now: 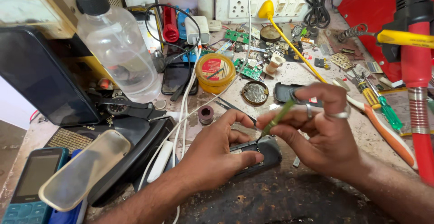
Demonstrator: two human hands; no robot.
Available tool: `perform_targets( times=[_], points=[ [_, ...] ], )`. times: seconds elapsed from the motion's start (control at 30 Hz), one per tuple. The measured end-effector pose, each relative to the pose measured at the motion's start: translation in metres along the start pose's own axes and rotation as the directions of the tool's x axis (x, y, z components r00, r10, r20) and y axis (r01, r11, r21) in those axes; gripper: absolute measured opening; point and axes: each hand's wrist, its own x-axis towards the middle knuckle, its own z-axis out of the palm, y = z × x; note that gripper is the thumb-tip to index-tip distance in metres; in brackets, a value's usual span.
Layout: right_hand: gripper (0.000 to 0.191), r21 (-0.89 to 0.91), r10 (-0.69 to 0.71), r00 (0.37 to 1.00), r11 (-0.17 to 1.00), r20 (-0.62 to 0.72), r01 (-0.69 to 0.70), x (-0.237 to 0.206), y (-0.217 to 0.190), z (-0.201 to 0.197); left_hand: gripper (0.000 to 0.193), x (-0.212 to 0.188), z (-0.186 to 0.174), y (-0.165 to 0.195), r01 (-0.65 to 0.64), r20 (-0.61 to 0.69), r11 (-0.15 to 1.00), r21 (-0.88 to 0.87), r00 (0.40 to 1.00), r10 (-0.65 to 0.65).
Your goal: The person solders a ribbon cable to a small circuit board using a soldering iron and tweezers. They then reassemble the phone by inserting the board, battery, and back cover, and test the device by powering it on and navigating the menu.
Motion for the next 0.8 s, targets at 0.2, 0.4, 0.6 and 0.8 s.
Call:
perform_targets(
  times=[0.2, 0.4, 0.6, 0.8],
  points=[
    [0.06, -0.237, -0.168, 0.986, 0.958, 0.001, 0.164, -0.002, 0.006, 0.005, 0.056, 0.001, 0.0, -0.003, 0.011, -0.045, 0.997, 0.075, 0.999, -0.008],
    [0.056, -0.04, -0.083, 0.996, 0.996, -0.031, 0.081, -0.003, 0.008, 0.006, 0.051, 0.004, 0.003, -0.004, 0.002, -0.064, 1.0, 0.015, 0.998, -0.001],
    [0.06, -0.071, -0.122, 0.989, 0.991, -0.085, 0.116, -0.003, 0.011, 0.012, 0.05, 0.007, 0.004, -0.006, -0.008, -0.093, 0.999, 0.047, 0.996, 0.012],
    [0.06, -0.057, -0.095, 0.989, 0.994, -0.118, 0.089, -0.006, 0.015, 0.015, 0.051, 0.009, 0.004, -0.013, -0.046, -0.11, 0.997, 0.068, 0.992, 0.053]
  ],
)
